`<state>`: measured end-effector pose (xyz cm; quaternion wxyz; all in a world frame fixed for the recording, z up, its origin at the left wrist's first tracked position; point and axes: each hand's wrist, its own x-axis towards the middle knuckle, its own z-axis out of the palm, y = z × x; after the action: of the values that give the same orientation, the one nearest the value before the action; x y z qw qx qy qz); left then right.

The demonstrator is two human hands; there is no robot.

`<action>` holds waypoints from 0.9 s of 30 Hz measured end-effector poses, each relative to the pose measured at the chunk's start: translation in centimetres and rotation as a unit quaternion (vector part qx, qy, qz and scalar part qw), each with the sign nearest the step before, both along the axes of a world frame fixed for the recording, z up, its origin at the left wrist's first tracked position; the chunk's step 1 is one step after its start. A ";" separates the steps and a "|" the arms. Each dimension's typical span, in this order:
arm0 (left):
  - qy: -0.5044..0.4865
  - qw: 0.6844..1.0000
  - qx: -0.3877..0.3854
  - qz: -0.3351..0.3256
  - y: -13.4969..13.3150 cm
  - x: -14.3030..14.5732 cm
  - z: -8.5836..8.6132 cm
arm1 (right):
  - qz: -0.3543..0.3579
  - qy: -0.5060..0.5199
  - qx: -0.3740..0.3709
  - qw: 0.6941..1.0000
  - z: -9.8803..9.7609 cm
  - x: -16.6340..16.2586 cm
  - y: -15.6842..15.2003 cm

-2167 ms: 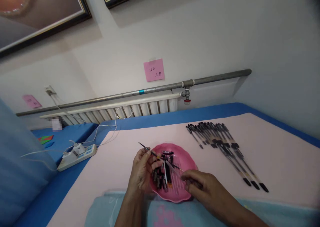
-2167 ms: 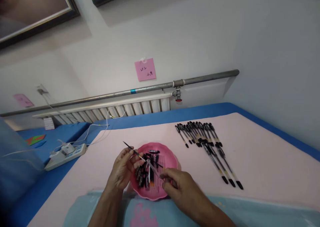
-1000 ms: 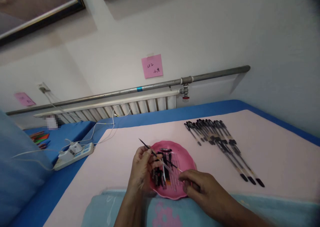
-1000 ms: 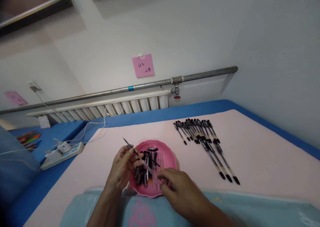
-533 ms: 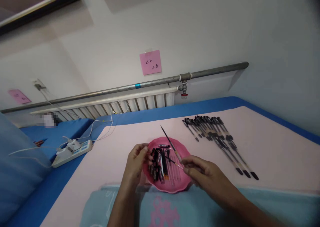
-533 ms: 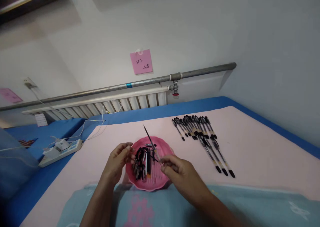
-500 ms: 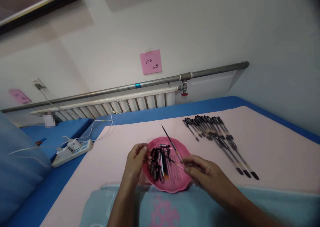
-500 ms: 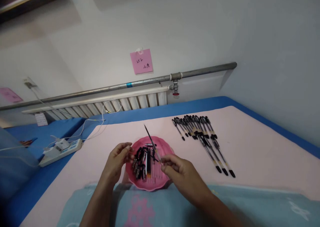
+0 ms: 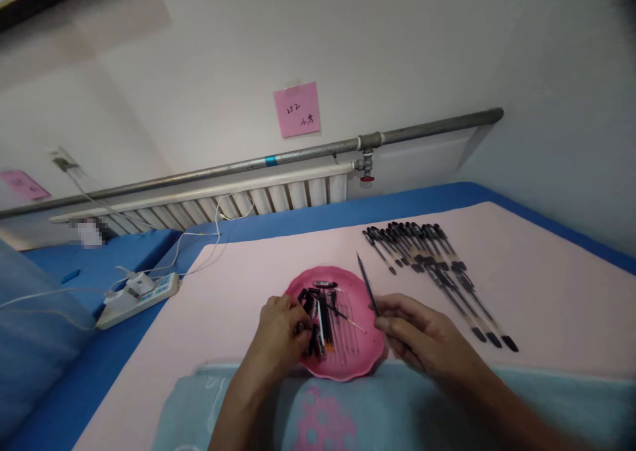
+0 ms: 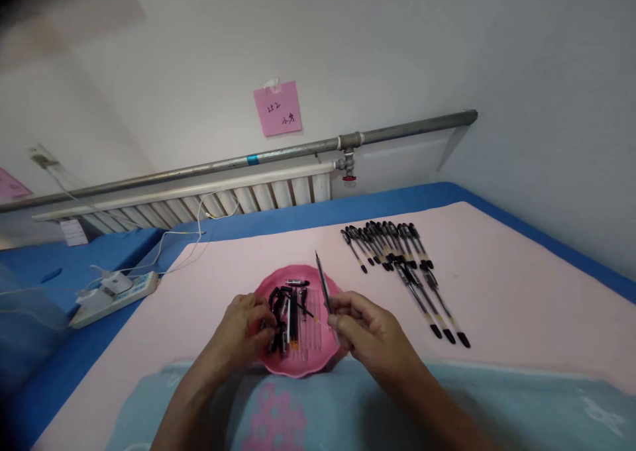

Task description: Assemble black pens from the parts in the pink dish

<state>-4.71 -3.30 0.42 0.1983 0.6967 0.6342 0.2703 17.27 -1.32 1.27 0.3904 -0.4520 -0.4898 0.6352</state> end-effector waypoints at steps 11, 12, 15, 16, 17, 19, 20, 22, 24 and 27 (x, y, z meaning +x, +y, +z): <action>0.068 0.995 0.067 0.037 -0.2 1.3 -2.2 | 0.011 -0.023 0.023 0.999 -0.1 0.6 -0.2; 0.067 0.996 0.060 0.030 -0.2 1.4 -2.2 | 0.012 -0.021 0.020 1.000 0.0 0.6 -0.2; 0.052 0.998 0.039 0.000 -0.1 1.2 -1.9 | 0.012 -0.024 0.014 1.000 0.3 0.7 -0.4; 0.046 0.998 0.047 0.010 0.0 0.8 -1.7 | 0.012 -0.028 0.014 0.999 0.4 0.7 -0.4; 0.040 0.996 0.067 0.034 0.1 0.4 -1.5 | 0.013 -0.033 0.015 0.999 0.5 0.7 -0.4; 0.044 0.986 0.114 0.118 0.5 -0.6 -1.2 | 0.016 -0.042 0.019 0.999 0.6 0.8 -0.4; 0.048 0.982 0.123 0.138 0.6 -1.1 -1.1 | 0.018 -0.046 0.021 0.999 0.6 0.8 -0.3; 0.068 0.977 0.131 0.156 0.8 -1.6 -1.2 | 0.019 -0.048 0.023 0.998 0.5 0.8 -0.3; 0.096 0.974 0.130 0.157 1.0 -1.5 -1.3 | 0.017 -0.044 0.025 0.999 0.4 0.8 -0.3; 0.134 0.975 0.108 0.143 1.2 -0.4 -1.2 | 0.016 -0.042 0.026 0.999 0.4 0.9 -0.3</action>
<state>-5.14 -2.13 -0.79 -0.0056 0.6462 0.7150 0.2668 18.16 -1.61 1.64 0.3712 -0.4600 -0.5295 0.6085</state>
